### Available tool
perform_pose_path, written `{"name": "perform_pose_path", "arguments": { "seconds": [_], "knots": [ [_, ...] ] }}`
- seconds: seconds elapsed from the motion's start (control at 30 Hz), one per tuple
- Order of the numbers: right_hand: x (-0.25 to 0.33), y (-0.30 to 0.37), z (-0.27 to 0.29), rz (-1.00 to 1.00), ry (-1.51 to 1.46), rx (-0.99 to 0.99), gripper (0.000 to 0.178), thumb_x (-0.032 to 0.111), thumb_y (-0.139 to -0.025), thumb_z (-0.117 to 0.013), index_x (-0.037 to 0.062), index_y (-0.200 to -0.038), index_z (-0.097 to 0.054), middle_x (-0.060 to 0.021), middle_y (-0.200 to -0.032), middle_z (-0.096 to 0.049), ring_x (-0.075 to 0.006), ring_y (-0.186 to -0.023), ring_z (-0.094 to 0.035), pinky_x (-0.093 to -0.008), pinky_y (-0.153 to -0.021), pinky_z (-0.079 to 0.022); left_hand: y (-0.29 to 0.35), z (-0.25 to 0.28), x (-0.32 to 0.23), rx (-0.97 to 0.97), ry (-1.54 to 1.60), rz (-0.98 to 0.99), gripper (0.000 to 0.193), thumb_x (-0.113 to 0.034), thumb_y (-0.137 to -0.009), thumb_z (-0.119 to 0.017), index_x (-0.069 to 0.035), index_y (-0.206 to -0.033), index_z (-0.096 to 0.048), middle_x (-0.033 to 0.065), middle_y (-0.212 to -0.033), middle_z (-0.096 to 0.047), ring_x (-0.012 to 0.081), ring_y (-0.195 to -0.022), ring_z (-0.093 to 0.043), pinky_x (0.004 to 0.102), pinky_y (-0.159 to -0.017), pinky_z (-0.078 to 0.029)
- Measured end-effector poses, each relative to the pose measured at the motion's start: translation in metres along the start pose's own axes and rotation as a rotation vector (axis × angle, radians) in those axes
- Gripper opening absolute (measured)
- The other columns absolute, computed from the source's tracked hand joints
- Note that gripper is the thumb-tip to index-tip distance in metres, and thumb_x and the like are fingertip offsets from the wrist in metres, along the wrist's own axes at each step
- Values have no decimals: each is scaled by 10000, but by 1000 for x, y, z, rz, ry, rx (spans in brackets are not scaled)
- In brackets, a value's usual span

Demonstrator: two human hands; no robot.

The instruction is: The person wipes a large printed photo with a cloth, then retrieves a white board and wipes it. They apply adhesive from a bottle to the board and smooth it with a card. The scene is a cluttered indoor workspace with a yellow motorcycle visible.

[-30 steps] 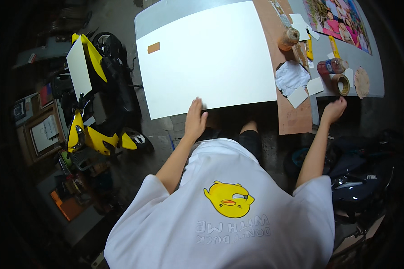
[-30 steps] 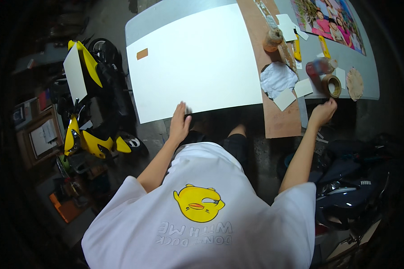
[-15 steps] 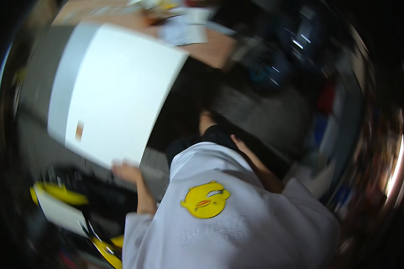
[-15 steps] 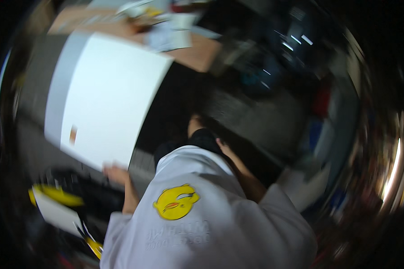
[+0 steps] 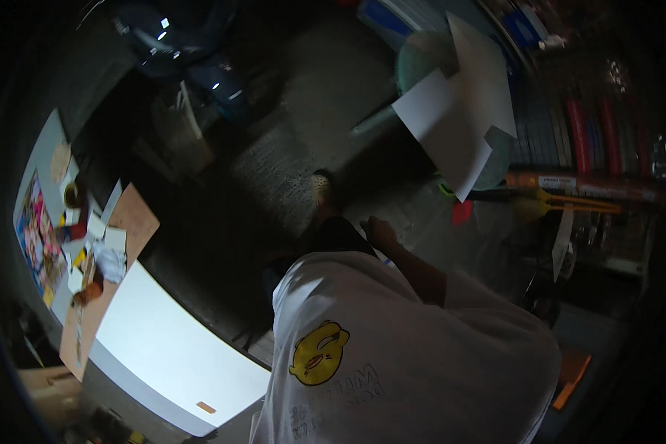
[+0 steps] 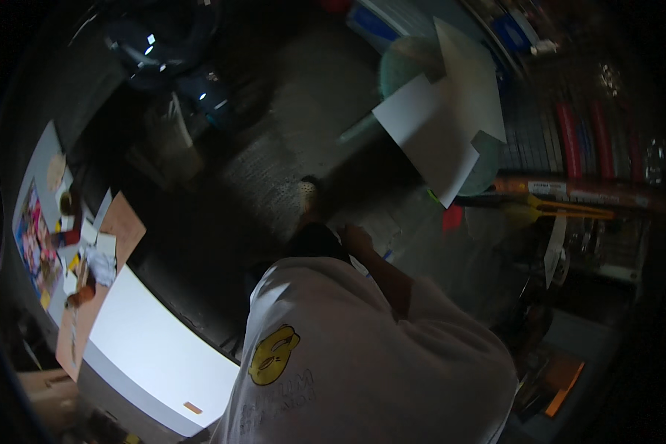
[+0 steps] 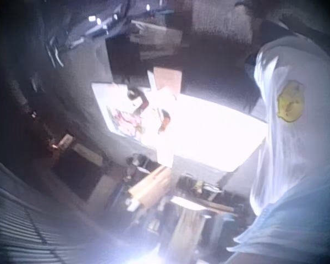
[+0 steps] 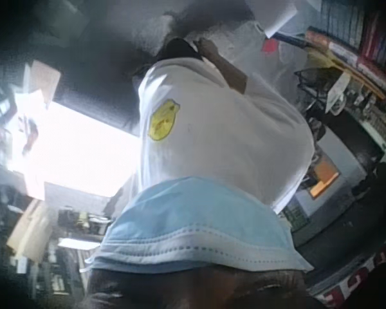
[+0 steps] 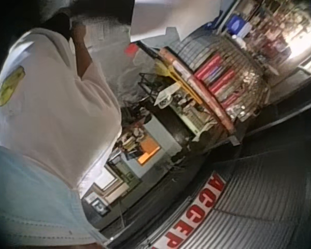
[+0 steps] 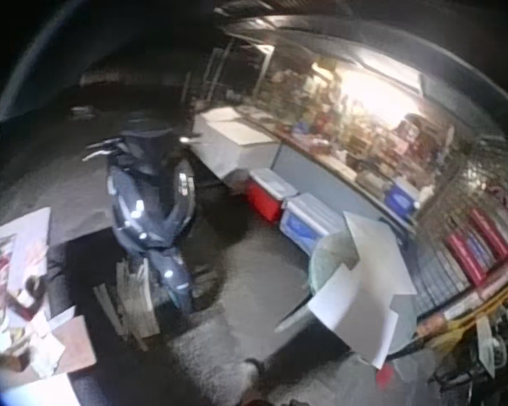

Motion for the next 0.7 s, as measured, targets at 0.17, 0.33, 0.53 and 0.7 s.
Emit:
{"name": "perform_pose_path", "arguments": {
  "seconds": [0.17,0.33,0.53,0.7],
  "knots": [
    [-137,-47,63,-65,-354,-518,281,276,-1034,-553,17,-1061,-658,-315,-1019,-697,-512,-1028,-664,-565,-858,-512,-83,-46,-218,68,-183,-425,522,-443,-1044,-562,41,-980,-745,262,-932,-749,416,-901,-740,520,-776,-555],
    [-380,-159,134,-663,-529,-920,288,222,-1047,-537,2,-1133,-702,-259,-1146,-717,-451,-1034,-690,-531,-869,-529,-82,-190,-529,125,-355,-901,357,-304,-1029,-610,19,-1131,-722,266,-1055,-747,439,-1033,-730,500,-861,-557],
    [-586,-259,154,-864,-558,-766,353,266,-1065,-576,-42,-1204,-679,-232,-1154,-724,-378,-1047,-697,-464,-894,-540,46,-451,-845,435,-336,-1051,396,-336,-1032,-658,-11,-1252,-713,193,-1206,-746,310,-1166,-707,404,-996,-522],
    [-645,-294,148,-874,-563,-615,398,292,-1050,-626,-73,-1204,-658,-235,-1140,-727,-385,-1028,-703,-484,-894,-543,113,-617,-932,515,-410,-1125,401,-347,-997,-695,-29,-1239,-719,186,-1172,-756,313,-1121,-726,420,-969,-550]
  ]
}}
Point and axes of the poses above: each hand's wrist, its own y-axis away from the middle knuckle, its own z-axis out of the back of the hand, x = y × z, the point moved 3 cm from there along -y, towards the middle knuckle
